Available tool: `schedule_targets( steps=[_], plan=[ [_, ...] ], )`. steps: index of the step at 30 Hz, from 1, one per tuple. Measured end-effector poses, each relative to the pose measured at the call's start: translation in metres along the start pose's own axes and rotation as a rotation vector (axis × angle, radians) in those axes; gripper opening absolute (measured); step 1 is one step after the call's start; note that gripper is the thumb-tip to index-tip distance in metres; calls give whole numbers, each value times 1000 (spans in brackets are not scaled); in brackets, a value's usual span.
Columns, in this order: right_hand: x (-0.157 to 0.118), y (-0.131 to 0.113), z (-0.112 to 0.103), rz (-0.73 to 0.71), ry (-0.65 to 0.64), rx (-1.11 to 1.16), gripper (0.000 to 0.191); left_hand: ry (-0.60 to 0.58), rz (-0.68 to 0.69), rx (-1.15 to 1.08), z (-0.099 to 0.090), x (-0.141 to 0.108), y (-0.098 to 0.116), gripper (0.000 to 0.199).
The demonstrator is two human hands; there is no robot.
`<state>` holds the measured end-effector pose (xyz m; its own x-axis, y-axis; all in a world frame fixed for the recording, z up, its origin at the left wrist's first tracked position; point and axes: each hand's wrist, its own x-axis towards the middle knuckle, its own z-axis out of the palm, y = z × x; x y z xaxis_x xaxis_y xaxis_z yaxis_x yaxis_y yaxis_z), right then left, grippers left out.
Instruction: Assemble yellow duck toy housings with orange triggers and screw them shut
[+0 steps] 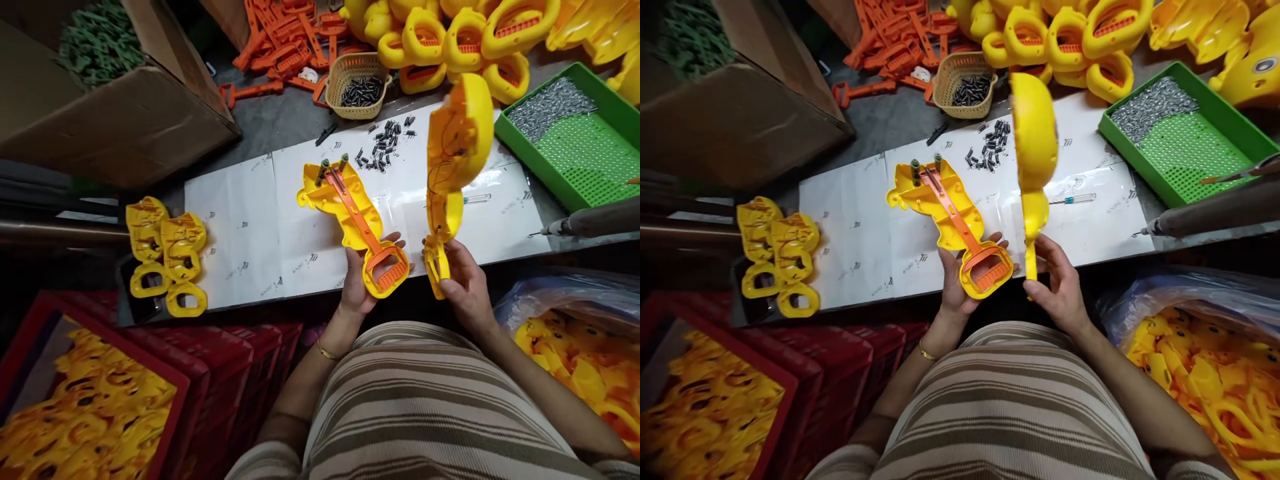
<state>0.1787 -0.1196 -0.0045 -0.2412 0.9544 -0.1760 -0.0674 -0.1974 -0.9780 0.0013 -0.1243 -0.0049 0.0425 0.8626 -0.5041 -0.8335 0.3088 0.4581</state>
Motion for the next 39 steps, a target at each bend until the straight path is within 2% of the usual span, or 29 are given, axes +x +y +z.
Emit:
schedule_targets(
  steps=[5,8,14,20,23,27,33,39],
  plan=[
    [17,-2,20,-343,166,-380,69,-34,66,-46,17,23,-20,63],
    [25,-3,30,-453,218,-519,67,-17,76,-73,24,27,-24,65],
    [33,3,38,-435,241,-577,70,18,79,-143,23,31,-24,70],
    [39,6,42,-410,212,-626,71,64,112,-142,19,35,-26,62],
    [41,7,44,-423,212,-626,70,36,150,-101,19,36,-25,62],
    [42,11,44,-414,214,-653,71,34,134,-68,19,37,-24,67],
    [46,14,40,-452,278,-568,74,22,147,-126,24,39,-22,71],
    [48,14,43,-457,258,-607,72,10,137,-96,20,39,-25,75]
  ],
)
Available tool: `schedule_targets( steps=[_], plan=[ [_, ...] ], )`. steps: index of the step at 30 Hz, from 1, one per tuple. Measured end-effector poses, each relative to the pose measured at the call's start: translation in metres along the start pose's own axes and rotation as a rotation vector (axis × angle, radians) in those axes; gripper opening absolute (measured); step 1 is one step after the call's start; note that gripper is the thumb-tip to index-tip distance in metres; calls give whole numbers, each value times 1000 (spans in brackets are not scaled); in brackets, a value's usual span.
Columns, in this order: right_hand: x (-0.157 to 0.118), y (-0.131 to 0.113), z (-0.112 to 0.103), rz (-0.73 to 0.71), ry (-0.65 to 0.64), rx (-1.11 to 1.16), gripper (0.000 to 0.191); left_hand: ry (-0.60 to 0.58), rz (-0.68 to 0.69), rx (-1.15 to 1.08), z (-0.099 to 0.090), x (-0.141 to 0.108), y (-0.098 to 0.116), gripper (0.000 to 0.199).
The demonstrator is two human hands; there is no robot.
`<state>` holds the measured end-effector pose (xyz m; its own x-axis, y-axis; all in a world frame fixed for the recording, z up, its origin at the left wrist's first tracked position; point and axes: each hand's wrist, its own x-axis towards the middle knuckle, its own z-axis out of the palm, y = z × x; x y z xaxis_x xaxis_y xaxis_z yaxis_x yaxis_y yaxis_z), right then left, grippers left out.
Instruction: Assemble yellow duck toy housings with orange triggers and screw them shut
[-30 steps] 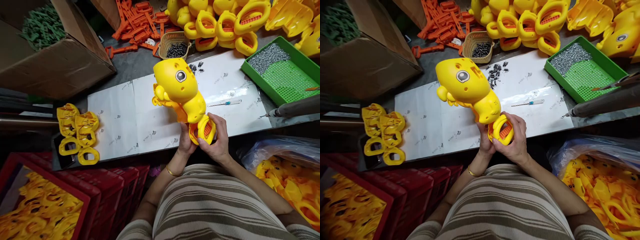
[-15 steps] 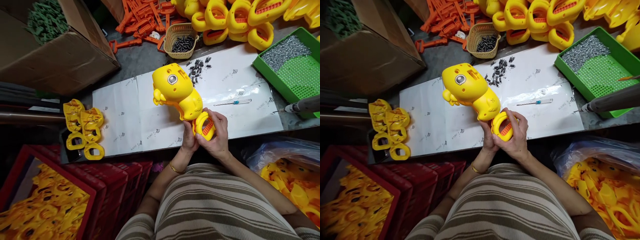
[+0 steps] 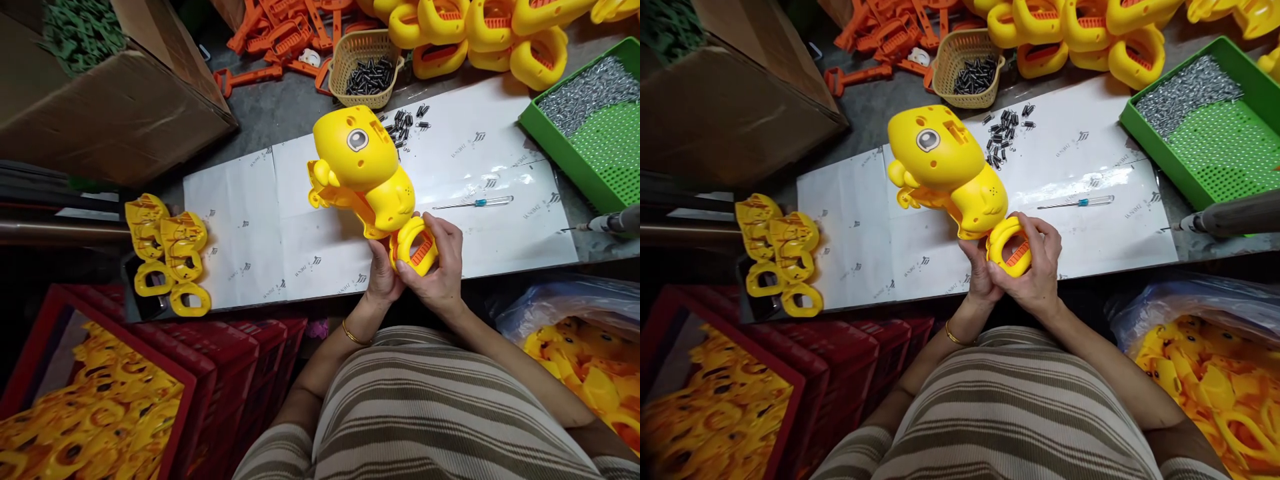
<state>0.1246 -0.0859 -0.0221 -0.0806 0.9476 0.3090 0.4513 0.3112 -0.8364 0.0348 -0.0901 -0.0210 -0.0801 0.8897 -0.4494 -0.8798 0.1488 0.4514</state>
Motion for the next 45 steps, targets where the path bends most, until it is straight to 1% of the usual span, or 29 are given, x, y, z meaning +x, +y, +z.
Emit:
schedule_targets(
  steps=[5,9,12,15,22,27,29,32,34,38,40,43,45],
  plan=[
    [-1,0,2,-37,0,-19,72,22,23,105,-3,-1,-2,75],
    [-1,0,3,-19,-23,-60,71,-27,36,100,-1,0,-1,75],
    [-2,0,3,-8,-31,-77,71,-39,53,73,-1,0,-1,72],
    [-2,-1,3,9,-44,-89,70,-60,57,105,-3,0,-1,74],
    [-2,-2,2,34,-70,-97,72,-37,49,155,-5,2,0,75],
    [-2,-2,1,29,-74,-97,71,-91,46,177,-2,1,2,76],
    [-3,-1,2,30,-79,-102,72,-77,24,163,-1,1,3,76],
    [-4,-1,2,22,-83,-111,72,-14,-19,98,-1,0,3,76],
    [-4,-1,1,18,-90,-132,72,-9,-36,79,-2,0,3,76],
    [-4,-1,-1,14,-121,-198,77,-72,-9,155,-4,-1,3,76],
    [-5,0,0,-9,-120,-224,78,-93,-28,189,-6,-2,5,71],
    [-9,1,3,-46,-102,-252,75,-137,-74,211,-11,-4,8,60],
    [-12,3,5,-63,-85,-263,74,-158,-90,208,-15,-6,10,58]
  ],
)
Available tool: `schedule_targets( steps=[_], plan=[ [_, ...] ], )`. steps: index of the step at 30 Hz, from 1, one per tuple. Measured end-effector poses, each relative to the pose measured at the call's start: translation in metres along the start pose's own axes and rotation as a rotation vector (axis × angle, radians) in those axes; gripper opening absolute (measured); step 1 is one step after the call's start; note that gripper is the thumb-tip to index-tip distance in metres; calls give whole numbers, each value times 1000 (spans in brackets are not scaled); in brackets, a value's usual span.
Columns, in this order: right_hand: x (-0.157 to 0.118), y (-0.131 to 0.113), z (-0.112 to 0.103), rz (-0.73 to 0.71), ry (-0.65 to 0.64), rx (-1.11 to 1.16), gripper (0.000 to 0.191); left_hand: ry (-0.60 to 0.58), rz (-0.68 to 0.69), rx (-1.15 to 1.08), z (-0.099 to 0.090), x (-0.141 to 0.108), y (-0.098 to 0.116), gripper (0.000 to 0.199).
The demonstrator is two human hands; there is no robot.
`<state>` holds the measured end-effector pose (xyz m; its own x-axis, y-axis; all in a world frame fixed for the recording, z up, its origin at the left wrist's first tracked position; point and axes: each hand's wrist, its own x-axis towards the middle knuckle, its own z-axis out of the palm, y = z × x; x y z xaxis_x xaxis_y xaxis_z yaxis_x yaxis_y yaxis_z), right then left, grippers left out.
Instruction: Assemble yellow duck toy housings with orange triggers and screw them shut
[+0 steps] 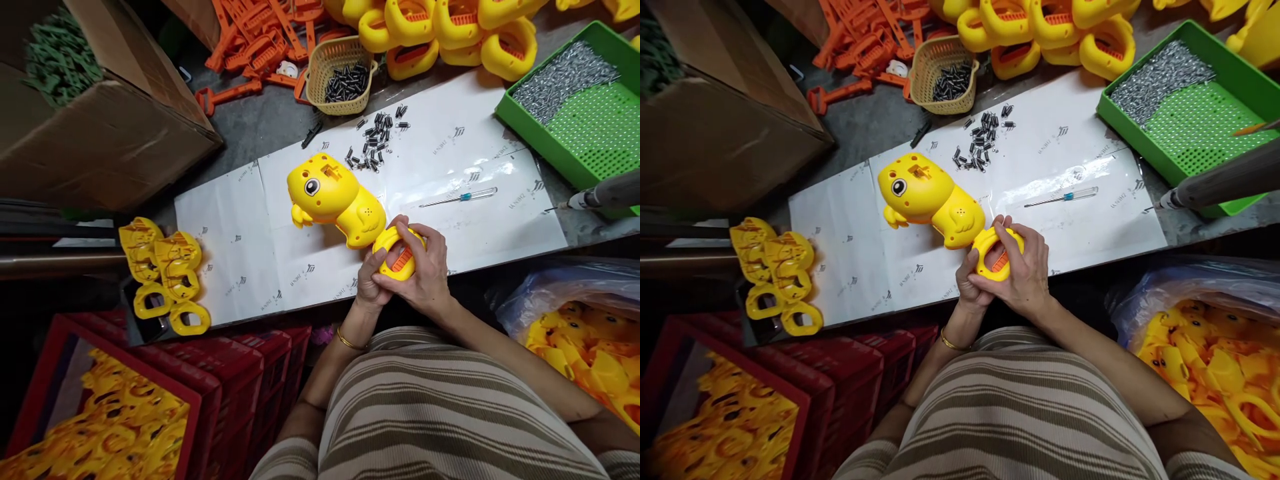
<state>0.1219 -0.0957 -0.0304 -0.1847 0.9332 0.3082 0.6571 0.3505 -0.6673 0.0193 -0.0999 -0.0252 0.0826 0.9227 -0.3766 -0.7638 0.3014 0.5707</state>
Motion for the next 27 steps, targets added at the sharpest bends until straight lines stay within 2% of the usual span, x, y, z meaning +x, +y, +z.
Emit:
schedule_targets(
  steps=[7,10,14,18,21,27],
  plan=[
    [-4,0,7,-7,53,12,77,36,19,40,-1,-3,4,47],
    [-4,0,6,5,8,10,78,43,-5,39,1,-1,6,45],
    [-4,-1,1,-28,-78,11,74,84,-32,61,5,0,12,52],
    [-4,-2,-2,-54,-146,13,88,103,-44,35,8,-1,16,55],
    [-4,-2,-3,-84,-153,38,97,94,-63,18,8,-1,17,54],
    [-5,-5,-5,-76,-165,7,95,109,-82,-7,6,-3,16,54]
  ],
)
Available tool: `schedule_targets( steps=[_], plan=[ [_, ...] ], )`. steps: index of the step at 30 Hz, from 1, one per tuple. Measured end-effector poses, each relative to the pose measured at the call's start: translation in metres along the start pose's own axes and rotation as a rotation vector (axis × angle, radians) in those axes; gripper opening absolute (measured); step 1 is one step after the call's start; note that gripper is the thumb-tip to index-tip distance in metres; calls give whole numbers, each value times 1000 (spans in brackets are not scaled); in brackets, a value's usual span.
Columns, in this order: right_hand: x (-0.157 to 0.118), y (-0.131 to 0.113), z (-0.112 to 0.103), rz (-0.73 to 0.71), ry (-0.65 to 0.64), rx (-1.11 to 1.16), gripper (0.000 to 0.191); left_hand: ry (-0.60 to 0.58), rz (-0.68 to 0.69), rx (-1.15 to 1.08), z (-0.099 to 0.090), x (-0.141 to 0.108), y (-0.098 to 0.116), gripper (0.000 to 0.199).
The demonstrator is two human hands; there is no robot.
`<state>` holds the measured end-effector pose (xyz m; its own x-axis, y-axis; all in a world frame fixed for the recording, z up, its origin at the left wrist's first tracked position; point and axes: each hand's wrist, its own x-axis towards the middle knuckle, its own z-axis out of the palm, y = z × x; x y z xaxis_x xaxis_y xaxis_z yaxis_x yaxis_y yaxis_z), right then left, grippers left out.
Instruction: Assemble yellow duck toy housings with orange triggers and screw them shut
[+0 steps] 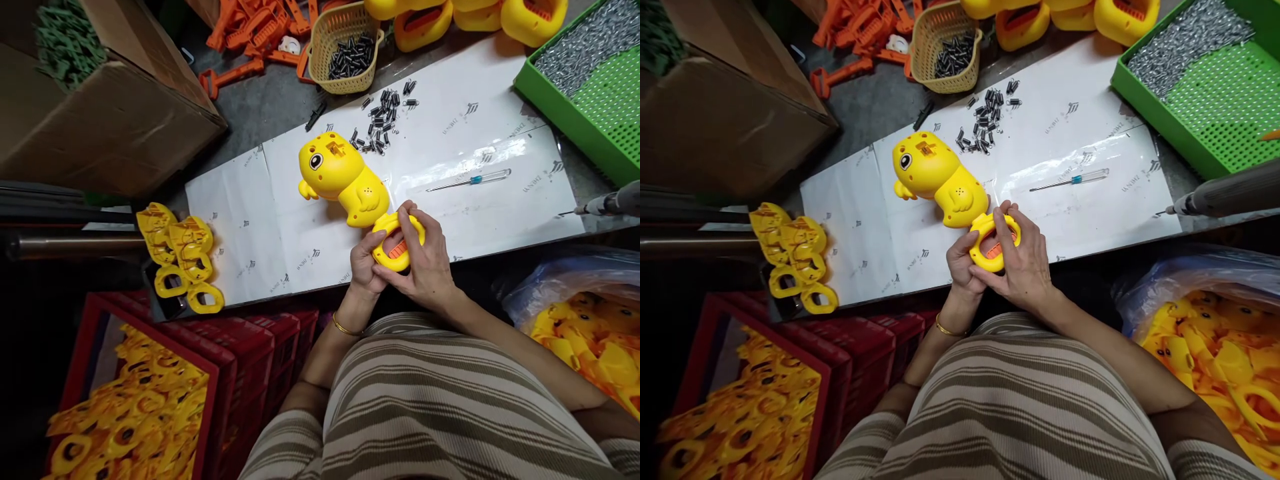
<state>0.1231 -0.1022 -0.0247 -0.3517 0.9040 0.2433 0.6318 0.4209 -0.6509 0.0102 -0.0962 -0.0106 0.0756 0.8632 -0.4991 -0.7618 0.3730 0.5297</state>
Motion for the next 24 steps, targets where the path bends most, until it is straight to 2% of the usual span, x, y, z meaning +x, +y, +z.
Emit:
schedule_targets(
  steps=[8,14,20,22,24],
  plan=[
    [2,-3,-5,13,-108,53,95,-2,18,-14,0,0,4,56],
    [0,5,-12,65,-125,129,96,-30,-62,-36,-7,3,0,36],
    [3,6,-16,95,-142,73,99,-18,-86,-62,-8,0,1,66],
    [4,5,-14,97,-143,56,98,-17,-85,-52,-8,0,2,67],
    [4,4,-10,81,-131,51,98,-42,-75,-36,-8,0,2,57]
  ],
)
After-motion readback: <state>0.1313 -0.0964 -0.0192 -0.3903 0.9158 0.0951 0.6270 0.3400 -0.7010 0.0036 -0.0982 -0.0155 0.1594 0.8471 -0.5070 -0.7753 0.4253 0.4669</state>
